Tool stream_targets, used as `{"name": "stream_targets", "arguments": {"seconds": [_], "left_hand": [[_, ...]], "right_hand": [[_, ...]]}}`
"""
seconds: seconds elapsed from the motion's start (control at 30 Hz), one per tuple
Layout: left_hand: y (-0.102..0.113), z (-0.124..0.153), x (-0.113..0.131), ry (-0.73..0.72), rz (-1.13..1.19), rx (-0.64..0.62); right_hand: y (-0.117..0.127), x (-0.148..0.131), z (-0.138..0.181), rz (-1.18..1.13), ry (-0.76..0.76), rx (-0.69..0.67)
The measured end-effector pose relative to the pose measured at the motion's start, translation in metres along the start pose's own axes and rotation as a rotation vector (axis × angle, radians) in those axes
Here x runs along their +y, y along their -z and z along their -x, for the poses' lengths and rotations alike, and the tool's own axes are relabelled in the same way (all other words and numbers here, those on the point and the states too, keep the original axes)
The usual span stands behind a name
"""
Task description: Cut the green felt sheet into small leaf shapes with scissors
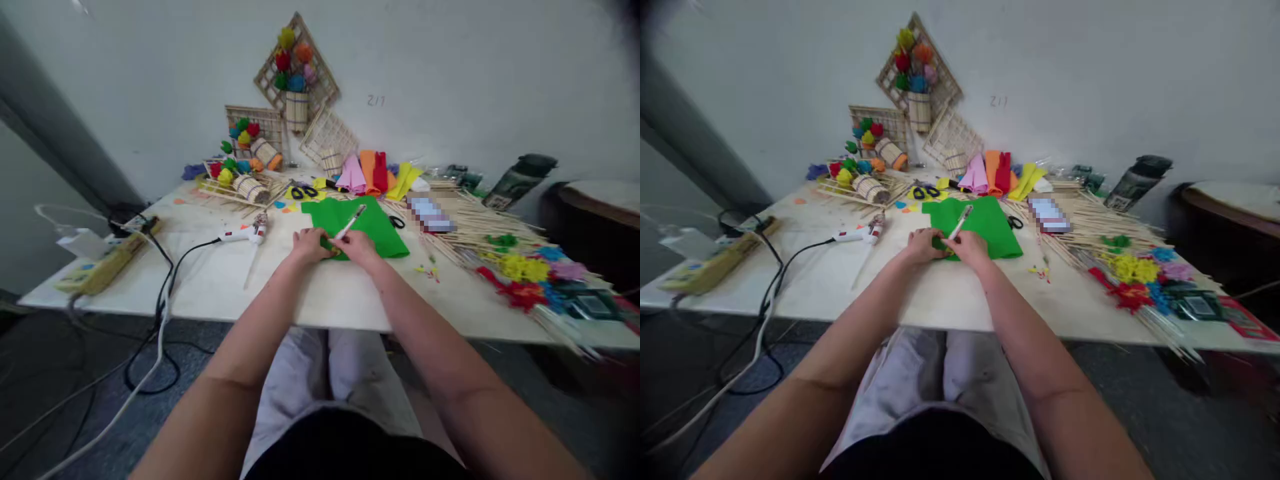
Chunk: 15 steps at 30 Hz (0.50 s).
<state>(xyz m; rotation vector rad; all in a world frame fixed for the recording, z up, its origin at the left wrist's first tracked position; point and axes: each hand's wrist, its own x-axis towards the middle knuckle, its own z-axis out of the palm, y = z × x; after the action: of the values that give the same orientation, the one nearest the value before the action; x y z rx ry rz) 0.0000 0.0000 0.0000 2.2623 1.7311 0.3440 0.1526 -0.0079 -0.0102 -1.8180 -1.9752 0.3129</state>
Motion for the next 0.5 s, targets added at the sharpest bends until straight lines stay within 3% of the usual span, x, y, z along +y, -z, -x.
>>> {"name": "stream_targets", "arguments": {"seconds": [0.5], "left_hand": [[-0.0048,-0.0026,-0.0048,0.013,0.029,0.009]], "right_hand": [[-0.0002,-0.0074,0.0009,0.024,-0.034,-0.016]]}}
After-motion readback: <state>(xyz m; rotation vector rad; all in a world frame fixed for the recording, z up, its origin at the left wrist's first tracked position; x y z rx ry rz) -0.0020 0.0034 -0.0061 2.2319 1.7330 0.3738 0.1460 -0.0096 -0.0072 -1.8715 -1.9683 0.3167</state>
